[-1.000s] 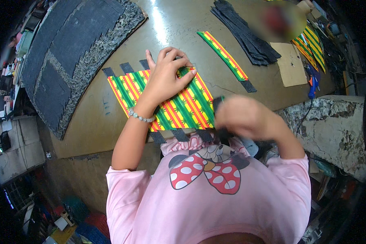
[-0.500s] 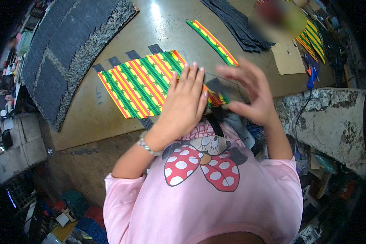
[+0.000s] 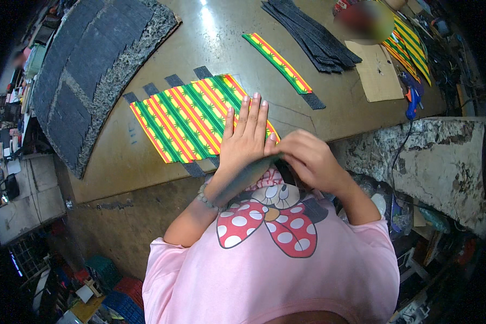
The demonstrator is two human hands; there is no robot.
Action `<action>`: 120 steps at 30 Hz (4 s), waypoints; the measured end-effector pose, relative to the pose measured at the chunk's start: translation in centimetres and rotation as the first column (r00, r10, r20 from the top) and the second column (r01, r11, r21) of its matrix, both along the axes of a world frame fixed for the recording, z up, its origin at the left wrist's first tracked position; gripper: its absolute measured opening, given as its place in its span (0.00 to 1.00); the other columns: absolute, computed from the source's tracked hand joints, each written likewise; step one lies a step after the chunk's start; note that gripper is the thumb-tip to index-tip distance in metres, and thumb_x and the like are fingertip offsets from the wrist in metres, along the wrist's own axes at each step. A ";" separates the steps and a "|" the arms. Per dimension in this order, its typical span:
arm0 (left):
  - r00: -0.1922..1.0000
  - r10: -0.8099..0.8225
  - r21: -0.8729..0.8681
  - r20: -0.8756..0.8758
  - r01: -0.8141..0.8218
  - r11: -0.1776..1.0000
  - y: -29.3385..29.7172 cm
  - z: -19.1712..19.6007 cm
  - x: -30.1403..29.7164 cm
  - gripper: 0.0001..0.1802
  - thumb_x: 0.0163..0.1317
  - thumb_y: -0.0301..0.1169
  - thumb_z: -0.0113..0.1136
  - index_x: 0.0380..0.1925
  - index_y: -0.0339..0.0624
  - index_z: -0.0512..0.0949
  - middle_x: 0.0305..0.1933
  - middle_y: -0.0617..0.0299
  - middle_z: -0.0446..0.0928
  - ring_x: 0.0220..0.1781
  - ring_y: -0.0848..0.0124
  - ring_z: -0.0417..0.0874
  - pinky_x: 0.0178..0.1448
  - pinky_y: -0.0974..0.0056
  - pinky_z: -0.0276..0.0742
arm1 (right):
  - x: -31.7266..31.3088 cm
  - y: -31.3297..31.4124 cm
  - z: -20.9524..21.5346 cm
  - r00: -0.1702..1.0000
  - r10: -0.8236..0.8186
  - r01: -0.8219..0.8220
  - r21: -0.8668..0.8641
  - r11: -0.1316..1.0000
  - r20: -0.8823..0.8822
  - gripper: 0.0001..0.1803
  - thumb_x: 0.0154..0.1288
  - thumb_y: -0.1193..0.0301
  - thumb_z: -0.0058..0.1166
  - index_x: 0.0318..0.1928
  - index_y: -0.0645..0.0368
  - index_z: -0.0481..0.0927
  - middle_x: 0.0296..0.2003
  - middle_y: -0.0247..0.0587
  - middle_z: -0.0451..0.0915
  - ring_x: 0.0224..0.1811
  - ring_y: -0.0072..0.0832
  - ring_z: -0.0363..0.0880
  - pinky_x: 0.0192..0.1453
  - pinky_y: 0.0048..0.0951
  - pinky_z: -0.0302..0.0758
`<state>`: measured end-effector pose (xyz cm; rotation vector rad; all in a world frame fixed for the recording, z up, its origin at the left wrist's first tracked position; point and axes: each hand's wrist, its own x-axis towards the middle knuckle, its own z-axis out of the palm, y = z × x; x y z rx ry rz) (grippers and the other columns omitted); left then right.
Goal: The person aligns and presses black fabric strips onto a stack of green and yellow striped fabric pieces on a work table. They repeatedly pick up black strips, position them along the edges, and smooth them down by hand. The person flips the stack to show the patterned side and continues attaching strips.
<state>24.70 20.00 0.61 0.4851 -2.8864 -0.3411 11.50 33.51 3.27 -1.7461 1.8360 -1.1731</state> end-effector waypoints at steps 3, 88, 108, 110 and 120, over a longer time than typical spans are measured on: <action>0.999 0.028 -0.008 0.024 -0.028 1.000 0.2 0.1 -0.1 0.34 0.71 0.42 0.43 0.72 0.32 0.57 0.78 0.46 0.54 0.81 0.55 0.51 0.80 0.47 0.41 | -0.6 2.2 -0.2 0.978 0.158 -0.152 -0.057 0.987 0.134 0.12 0.56 0.81 0.57 0.43 0.63 0.82 0.39 0.46 0.81 0.43 0.46 0.81 0.50 0.40 0.77; 0.994 -0.079 0.324 -0.072 0.098 0.941 -15.8 2.8 -0.3 0.16 0.47 0.47 0.73 0.27 0.49 0.87 0.31 0.66 0.82 0.51 0.68 0.75 0.67 0.44 0.51 | -4.3 -17.0 2.3 0.952 0.304 -0.277 0.333 0.901 -0.032 0.10 0.59 0.71 0.60 0.36 0.66 0.82 0.29 0.55 0.81 0.31 0.47 0.82 0.36 0.40 0.76; 0.968 -0.124 0.310 -0.216 0.189 0.932 -14.9 2.1 -0.2 0.07 0.52 0.35 0.68 0.25 0.45 0.84 0.32 0.66 0.77 0.49 0.66 0.74 0.61 0.50 0.54 | -4.3 -15.8 1.7 0.973 0.056 -0.161 0.486 0.859 0.225 0.09 0.58 0.72 0.61 0.31 0.68 0.83 0.24 0.42 0.83 0.27 0.22 0.81 0.35 0.26 0.77; 0.962 -0.129 0.300 -0.239 0.199 0.933 -14.7 2.0 -0.2 0.06 0.52 0.34 0.67 0.26 0.44 0.84 0.33 0.65 0.77 0.49 0.66 0.74 0.61 0.49 0.53 | -4.4 -15.6 1.2 0.945 0.002 -0.169 0.481 0.860 0.328 0.07 0.59 0.74 0.61 0.32 0.67 0.82 0.24 0.36 0.82 0.29 0.16 0.78 0.36 0.22 0.76; 0.959 -0.143 0.315 -0.246 0.218 0.924 -14.5 2.4 0.0 0.09 0.55 0.38 0.68 0.27 0.45 0.84 0.34 0.66 0.77 0.49 0.66 0.73 0.61 0.49 0.53 | -4.1 -14.2 1.9 0.959 -0.019 -0.120 0.467 0.876 0.282 0.08 0.62 0.72 0.61 0.34 0.66 0.82 0.25 0.38 0.81 0.29 0.20 0.79 0.35 0.25 0.74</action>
